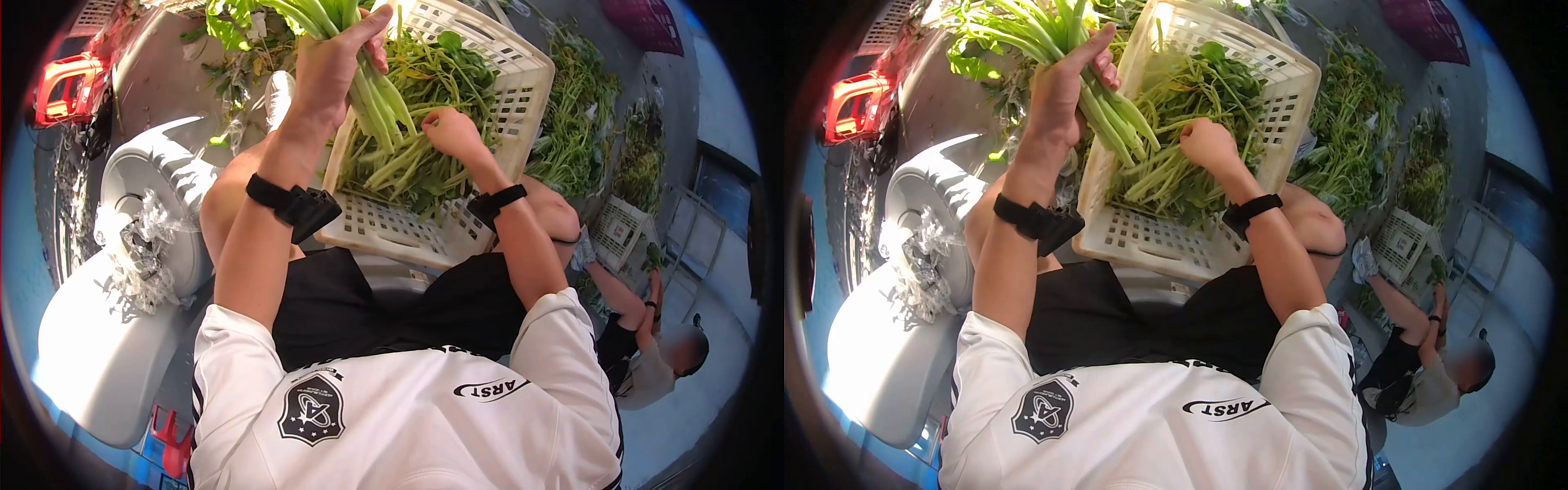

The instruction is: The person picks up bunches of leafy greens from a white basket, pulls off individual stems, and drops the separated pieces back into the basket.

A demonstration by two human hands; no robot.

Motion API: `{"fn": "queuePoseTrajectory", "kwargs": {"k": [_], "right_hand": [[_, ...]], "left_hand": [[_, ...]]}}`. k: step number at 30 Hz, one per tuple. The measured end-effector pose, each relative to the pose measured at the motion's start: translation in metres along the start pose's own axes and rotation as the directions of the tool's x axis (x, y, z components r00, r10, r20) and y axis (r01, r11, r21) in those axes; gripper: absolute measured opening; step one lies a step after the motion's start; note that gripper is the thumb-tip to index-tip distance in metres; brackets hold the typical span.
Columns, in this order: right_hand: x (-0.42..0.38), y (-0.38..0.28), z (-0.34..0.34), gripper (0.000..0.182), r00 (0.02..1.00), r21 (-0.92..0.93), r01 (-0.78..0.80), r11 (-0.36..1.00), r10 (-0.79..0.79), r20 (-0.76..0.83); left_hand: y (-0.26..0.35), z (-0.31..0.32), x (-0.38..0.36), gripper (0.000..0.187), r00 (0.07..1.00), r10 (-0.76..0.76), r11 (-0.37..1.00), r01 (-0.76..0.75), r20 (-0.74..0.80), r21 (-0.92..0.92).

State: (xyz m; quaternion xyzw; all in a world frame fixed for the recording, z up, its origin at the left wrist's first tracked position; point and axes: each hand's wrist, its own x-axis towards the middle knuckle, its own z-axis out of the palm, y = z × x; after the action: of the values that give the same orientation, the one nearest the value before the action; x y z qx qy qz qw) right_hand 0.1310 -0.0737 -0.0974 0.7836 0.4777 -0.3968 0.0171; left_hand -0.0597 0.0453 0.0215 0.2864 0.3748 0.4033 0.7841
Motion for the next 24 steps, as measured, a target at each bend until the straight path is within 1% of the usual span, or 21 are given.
{"fn": "queuePoseTrajectory", "kwargs": {"k": [2, 4, 5, 6, 8, 9, 12, 13, 14, 15, 16, 18, 19, 22, 23, 24], "right_hand": [[-0.004, -0.003, -0.016, 0.029, 0.998, 0.161, -0.023, 0.987, 0.014, 0.058], [-0.001, 0.004, -0.029, 0.030, 0.992, 0.350, -0.070, 0.934, 0.029, 0.120], [0.000, 0.008, -0.035, 0.030, 0.992, 0.413, -0.084, 0.907, 0.035, 0.125], [-0.004, 0.009, -0.042, 0.029, 0.984, 0.445, -0.112, 0.889, 0.036, 0.175], [-0.016, 0.008, -0.065, 0.027, 0.962, 0.505, -0.172, 0.846, 0.035, 0.270], [-0.026, 0.005, -0.074, 0.025, 0.961, 0.513, -0.176, 0.840, 0.034, 0.273], [-0.037, 0.013, -0.083, 0.025, 0.972, 0.552, -0.146, 0.821, 0.016, 0.233], [-0.038, 0.019, -0.085, 0.024, 0.968, 0.590, -0.108, 0.800, -0.050, 0.245], [-0.039, 0.024, -0.085, 0.024, 0.974, 0.596, -0.082, 0.799, -0.063, 0.217], [-0.039, 0.027, -0.085, 0.024, 0.979, 0.602, -0.054, 0.797, -0.077, 0.190], [-0.040, 0.030, -0.085, 0.024, 0.983, 0.607, -0.027, 0.794, -0.089, 0.160], [-0.047, 0.036, -0.089, 0.022, 0.987, 0.689, -0.004, 0.725, -0.110, 0.121], [-0.051, 0.037, -0.091, 0.021, 0.988, 0.727, 0.010, 0.687, -0.120, 0.100], [-0.061, 0.038, -0.097, 0.016, 0.985, 0.839, 0.086, 0.537, -0.171, 0.008], [-0.063, 0.038, -0.099, 0.014, 0.982, 0.850, 0.115, 0.513, -0.189, -0.019], [-0.066, 0.039, -0.100, 0.013, 0.977, 0.860, 0.145, 0.490, -0.207, -0.047]], "left_hand": [[-0.001, 0.006, -0.001, 0.020, 1.000, 0.000, 1.000, 0.000, -0.012, 0.030], [-0.005, 0.012, 0.000, 0.019, 1.000, 0.004, 0.999, -0.004, -0.006, 0.048], [-0.006, 0.013, 0.002, 0.019, 1.000, 0.009, 0.999, -0.009, 0.006, 0.050], [-0.008, 0.015, 0.002, 0.019, 1.000, 0.013, 0.998, -0.014, 0.018, 0.053], [-0.012, 0.019, 0.005, 0.019, 0.999, -0.041, 0.998, 0.040, 0.026, 0.049], [-0.015, 0.019, 0.006, 0.020, 0.997, -0.068, 0.997, 0.066, 0.041, 0.039], [-0.017, 0.021, 0.011, 0.020, 0.989, -0.133, 0.991, 0.134, 0.063, -0.011], [-0.016, 0.020, 0.015, 0.020, 0.986, -0.153, 0.988, 0.155, 0.063, -0.026], [-0.015, 0.019, 0.017, 0.020, 0.983, -0.174, 0.983, 0.177, 0.061, -0.042], [-0.010, 0.020, 0.016, 0.018, 0.979, -0.170, 0.985, 0.173, 0.114, -0.019], [-0.007, 0.021, 0.016, 0.018, 0.981, -0.168, 0.986, 0.168, 0.099, 0.013], [-0.002, 0.024, 0.017, 0.018, 0.984, -0.160, 0.985, 0.155, 0.072, 0.074], [-0.002, 0.024, 0.018, 0.019, 0.982, -0.163, 0.986, 0.158, 0.095, 0.057], [-0.007, 0.022, 0.025, 0.018, 0.960, -0.247, 0.969, 0.242, 0.132, 0.054], [-0.010, 0.023, 0.025, 0.021, 0.956, -0.276, 0.958, 0.265, 0.100, 0.112], [-0.011, 0.025, 0.024, 0.022, 0.947, -0.305, 0.949, 0.294, 0.101, 0.110]]}}
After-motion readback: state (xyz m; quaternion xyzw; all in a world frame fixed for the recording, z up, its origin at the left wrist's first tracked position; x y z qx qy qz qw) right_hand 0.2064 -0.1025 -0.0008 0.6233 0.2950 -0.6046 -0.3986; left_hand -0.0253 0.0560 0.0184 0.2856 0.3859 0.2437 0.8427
